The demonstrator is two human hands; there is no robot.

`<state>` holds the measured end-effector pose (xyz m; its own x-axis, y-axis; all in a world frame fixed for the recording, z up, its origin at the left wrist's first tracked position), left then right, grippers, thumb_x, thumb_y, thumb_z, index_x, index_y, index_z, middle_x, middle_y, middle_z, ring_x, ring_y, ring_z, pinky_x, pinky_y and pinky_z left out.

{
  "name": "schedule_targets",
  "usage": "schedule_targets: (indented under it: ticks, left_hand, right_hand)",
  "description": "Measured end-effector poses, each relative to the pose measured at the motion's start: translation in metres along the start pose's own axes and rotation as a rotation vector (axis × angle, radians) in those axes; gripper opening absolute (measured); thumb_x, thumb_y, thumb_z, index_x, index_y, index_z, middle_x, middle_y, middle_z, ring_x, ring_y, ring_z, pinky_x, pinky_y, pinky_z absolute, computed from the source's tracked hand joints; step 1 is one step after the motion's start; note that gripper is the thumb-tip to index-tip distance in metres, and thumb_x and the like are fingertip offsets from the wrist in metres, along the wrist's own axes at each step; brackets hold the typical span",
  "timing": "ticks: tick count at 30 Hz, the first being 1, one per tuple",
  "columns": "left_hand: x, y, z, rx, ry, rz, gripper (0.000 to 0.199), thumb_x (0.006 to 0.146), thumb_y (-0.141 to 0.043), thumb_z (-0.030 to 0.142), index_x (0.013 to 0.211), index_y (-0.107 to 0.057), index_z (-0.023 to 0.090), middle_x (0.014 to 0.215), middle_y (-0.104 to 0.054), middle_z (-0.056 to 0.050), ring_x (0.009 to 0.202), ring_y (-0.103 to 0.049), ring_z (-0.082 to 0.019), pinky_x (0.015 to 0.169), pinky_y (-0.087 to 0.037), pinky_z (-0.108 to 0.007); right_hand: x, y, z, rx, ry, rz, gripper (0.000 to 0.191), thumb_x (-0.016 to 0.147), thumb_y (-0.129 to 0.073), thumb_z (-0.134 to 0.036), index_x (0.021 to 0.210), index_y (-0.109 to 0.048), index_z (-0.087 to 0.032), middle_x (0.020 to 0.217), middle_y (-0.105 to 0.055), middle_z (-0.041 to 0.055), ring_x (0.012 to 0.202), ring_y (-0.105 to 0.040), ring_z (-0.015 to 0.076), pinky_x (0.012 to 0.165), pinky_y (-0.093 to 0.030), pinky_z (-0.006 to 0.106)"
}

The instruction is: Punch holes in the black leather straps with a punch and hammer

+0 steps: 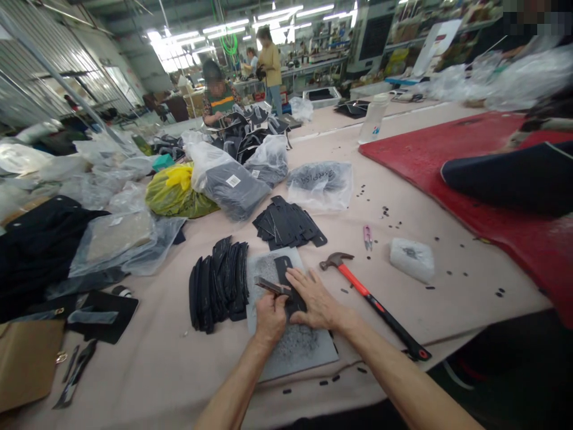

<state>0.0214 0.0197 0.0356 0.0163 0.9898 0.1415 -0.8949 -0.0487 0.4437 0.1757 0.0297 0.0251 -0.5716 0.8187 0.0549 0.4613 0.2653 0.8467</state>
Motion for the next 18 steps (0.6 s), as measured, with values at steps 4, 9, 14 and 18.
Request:
schedule_targets:
  ticks: [4, 9, 14, 18]
  left_hand:
    - [-0.006, -0.001, -0.008, -0.043, 0.017, -0.020, 0.023, 0.087, -0.049, 0.020, 0.095, -0.070, 0.018, 0.097, -0.074, -0.006, 0.093, -0.069, -0.021, 0.086, -0.055, -0.034]
    - [-0.015, -0.004, -0.009, -0.052, 0.002, -0.039, 0.023, 0.089, -0.050, 0.023, 0.098, -0.071, 0.019, 0.100, -0.075, -0.006, 0.099, -0.068, -0.021, 0.091, -0.055, -0.035]
    - [-0.018, -0.009, -0.009, -0.002, -0.036, -0.103, 0.025, 0.089, -0.050, 0.021, 0.099, -0.072, 0.020, 0.105, -0.074, -0.006, 0.106, -0.066, -0.022, 0.100, -0.050, -0.039]
    - [-0.017, -0.011, -0.010, 0.028, -0.030, -0.118, 0.026, 0.089, -0.049, 0.020, 0.101, -0.072, 0.019, 0.107, -0.074, -0.007, 0.108, -0.065, -0.023, 0.102, -0.049, -0.040]
  right_hand:
    - [-0.021, -0.004, 0.002, 0.023, -0.057, 0.070, 0.095, 0.076, -0.064, -0.060, 0.150, -0.026, -0.014, 0.157, -0.020, 0.0200, 0.145, -0.012, 0.0348, 0.113, -0.010, 0.061]
    - [-0.051, -0.017, -0.001, 0.041, -0.153, 0.088, 0.067, 0.089, -0.051, -0.047, 0.148, -0.033, -0.020, 0.156, -0.026, 0.0131, 0.146, -0.013, 0.0315, 0.113, -0.011, 0.061]
    - [-0.045, -0.024, -0.009, 0.036, -0.247, 0.204, 0.057, 0.089, -0.051, -0.036, 0.142, -0.043, -0.019, 0.154, -0.032, 0.0117, 0.145, -0.017, 0.0306, 0.113, -0.013, 0.057]
    - [-0.042, -0.025, -0.011, 0.049, -0.279, 0.259, 0.054, 0.086, -0.056, -0.032, 0.138, -0.048, -0.020, 0.152, -0.037, 0.0107, 0.143, -0.023, 0.0304, 0.113, -0.014, 0.056]
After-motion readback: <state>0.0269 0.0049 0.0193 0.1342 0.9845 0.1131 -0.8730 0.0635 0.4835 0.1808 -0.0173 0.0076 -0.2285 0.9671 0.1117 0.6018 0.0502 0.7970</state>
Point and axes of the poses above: each hand's wrist, its own x-axis towards the middle knuckle, its own y-axis out of the back of the hand, z = x × y, the point moved 4 cm from there along x, towards the middle knuckle
